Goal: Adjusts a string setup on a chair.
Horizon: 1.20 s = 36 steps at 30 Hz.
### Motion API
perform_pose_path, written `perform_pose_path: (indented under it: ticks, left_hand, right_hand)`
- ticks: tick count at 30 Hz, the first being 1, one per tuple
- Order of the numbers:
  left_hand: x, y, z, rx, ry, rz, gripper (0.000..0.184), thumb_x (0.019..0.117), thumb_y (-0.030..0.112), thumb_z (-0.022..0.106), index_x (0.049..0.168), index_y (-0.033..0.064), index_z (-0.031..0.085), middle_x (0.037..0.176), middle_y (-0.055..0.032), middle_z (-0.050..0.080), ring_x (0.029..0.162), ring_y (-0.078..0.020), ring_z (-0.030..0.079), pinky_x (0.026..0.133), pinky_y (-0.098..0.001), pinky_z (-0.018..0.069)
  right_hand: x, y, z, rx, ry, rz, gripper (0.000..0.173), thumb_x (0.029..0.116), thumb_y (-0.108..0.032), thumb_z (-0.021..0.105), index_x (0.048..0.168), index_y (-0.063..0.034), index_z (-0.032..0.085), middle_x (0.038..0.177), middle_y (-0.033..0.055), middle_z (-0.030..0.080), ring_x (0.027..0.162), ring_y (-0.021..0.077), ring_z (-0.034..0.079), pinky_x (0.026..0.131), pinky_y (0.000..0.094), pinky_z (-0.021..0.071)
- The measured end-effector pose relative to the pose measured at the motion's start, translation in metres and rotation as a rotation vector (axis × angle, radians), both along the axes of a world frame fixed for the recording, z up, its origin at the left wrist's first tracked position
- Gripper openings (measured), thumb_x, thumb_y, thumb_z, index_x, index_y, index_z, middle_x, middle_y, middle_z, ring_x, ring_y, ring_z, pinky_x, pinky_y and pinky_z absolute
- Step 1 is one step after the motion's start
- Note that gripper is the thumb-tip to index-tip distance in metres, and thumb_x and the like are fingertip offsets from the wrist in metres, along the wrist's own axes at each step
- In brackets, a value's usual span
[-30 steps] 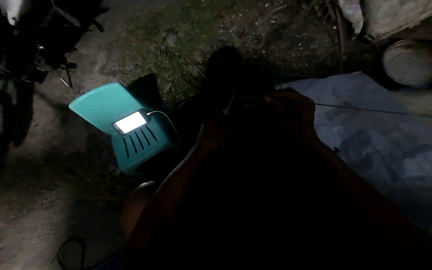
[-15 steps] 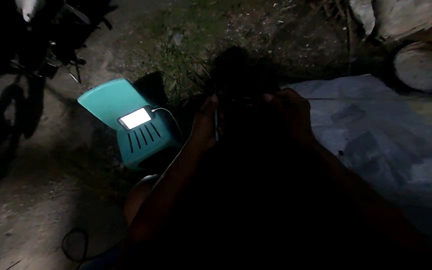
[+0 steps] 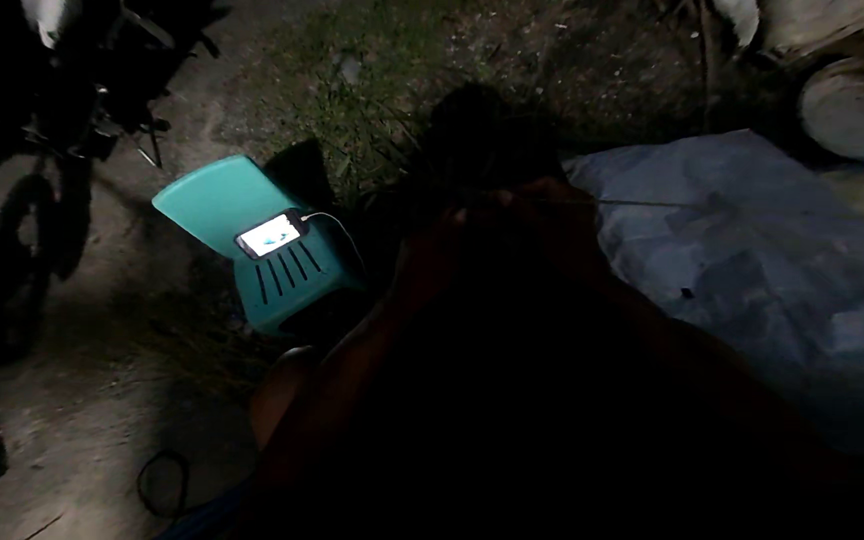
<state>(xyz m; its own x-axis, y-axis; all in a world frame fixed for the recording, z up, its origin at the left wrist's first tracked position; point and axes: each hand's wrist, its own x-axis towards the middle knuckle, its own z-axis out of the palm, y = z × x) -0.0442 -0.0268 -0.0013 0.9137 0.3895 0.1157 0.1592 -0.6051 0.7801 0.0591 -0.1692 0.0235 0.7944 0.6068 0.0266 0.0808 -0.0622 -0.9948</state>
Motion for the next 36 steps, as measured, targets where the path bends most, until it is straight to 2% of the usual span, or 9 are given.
perform_pose_path:
  ticks: [8,13,20,24,26,28,30,33,36]
  left_hand:
    - [-0.002,0.011,0.006,0.045,0.131,0.068,0.042,0.1121,0.026,0.038,0.138,0.0002,0.059,0.121,-0.0224,0.068,0.112,-0.0345,0.066,0.098,-0.0561,0.0512]
    - [-0.003,0.019,0.006,-0.136,0.108,0.123,0.044,0.1124,0.031,0.037,0.133,0.0003,0.061,0.102,-0.0170,0.069,0.091,-0.0227,0.067,0.085,-0.0439,0.0549]
    - [-0.001,0.022,0.010,-0.214,0.200,0.139,0.044,0.1122,0.033,0.038,0.134,0.0024,0.061,0.103,-0.0158,0.068,0.090,-0.0224,0.065,0.083,-0.0441,0.0542]
    - [0.001,0.052,-0.005,-0.288,0.225,0.348,0.050,0.1125,0.036,0.036,0.131,-0.0015,0.062,0.120,-0.0236,0.066,0.112,-0.0321,0.064,0.099,-0.0535,0.0493]
    - [0.003,0.047,-0.003,-0.311,0.121,0.395,0.047,0.1121,0.038,0.037,0.125,0.0014,0.064,0.103,-0.0150,0.065,0.090,-0.0211,0.062,0.082,-0.0428,0.0524]
    - [0.000,0.027,0.004,-0.290,0.031,0.313,0.044,0.1124,0.033,0.036,0.127,0.0010,0.062,0.100,-0.0115,0.065,0.087,-0.0143,0.062,0.081,-0.0360,0.0532]
    - [-0.006,0.008,0.011,-0.185,0.034,0.143,0.043,0.1120,0.027,0.036,0.130,-0.0047,0.059,0.108,-0.0186,0.068,0.098,-0.0221,0.067,0.091,-0.0433,0.0547]
    - [-0.008,-0.010,0.016,-0.035,0.084,-0.041,0.040,0.1114,0.026,0.039,0.125,-0.0039,0.063,0.102,-0.0198,0.069,0.093,-0.0289,0.068,0.084,-0.0499,0.0561]
    - [-0.008,-0.001,0.006,0.006,0.065,-0.007,0.043,0.1121,0.028,0.037,0.123,-0.0035,0.064,0.104,-0.0201,0.069,0.096,-0.0299,0.068,0.088,-0.0514,0.0552]
  right_hand:
    - [0.002,-0.004,-0.002,0.021,-0.093,0.013,0.016,0.1022,-0.012,0.061,0.110,0.0002,0.067,0.098,0.0040,0.077,0.085,0.0110,0.075,0.078,0.0283,0.0639]
    - [0.006,-0.013,0.006,0.050,-0.082,0.024,0.013,0.1029,-0.009,0.059,0.110,0.0006,0.064,0.101,0.0048,0.076,0.087,0.0112,0.075,0.079,0.0277,0.0641]
    - [0.015,-0.021,0.005,0.028,-0.146,0.050,0.012,0.1012,-0.010,0.062,0.108,-0.0008,0.066,0.103,0.0035,0.075,0.089,0.0086,0.073,0.082,0.0261,0.0625]
    - [0.020,-0.026,0.007,0.043,-0.164,0.031,0.012,0.1009,-0.008,0.063,0.110,-0.0008,0.066,0.103,0.0040,0.076,0.089,0.0115,0.075,0.081,0.0288,0.0644]
    - [0.021,-0.025,0.007,0.016,-0.224,0.007,0.012,0.1000,-0.008,0.063,0.109,-0.0002,0.066,0.103,0.0032,0.075,0.088,0.0065,0.072,0.081,0.0243,0.0619]
    - [0.019,-0.022,0.000,-0.028,-0.358,-0.001,0.017,0.0993,-0.011,0.065,0.111,0.0010,0.069,0.104,0.0044,0.074,0.089,0.0017,0.069,0.082,0.0195,0.0574]
    - [0.017,-0.018,-0.007,0.010,-0.443,0.046,0.018,0.0993,-0.011,0.065,0.110,0.0017,0.070,0.107,0.0055,0.074,0.092,0.0017,0.069,0.085,0.0196,0.0582]
    - [0.012,-0.014,-0.011,0.062,-0.417,0.093,0.017,0.0997,-0.008,0.062,0.111,0.0030,0.069,0.109,0.0063,0.073,0.095,0.0041,0.069,0.087,0.0224,0.0585]
    - [0.011,-0.015,-0.012,0.112,-0.402,0.113,0.017,0.1009,-0.007,0.060,0.111,0.0053,0.068,0.111,0.0089,0.074,0.095,0.0092,0.072,0.086,0.0267,0.0617]
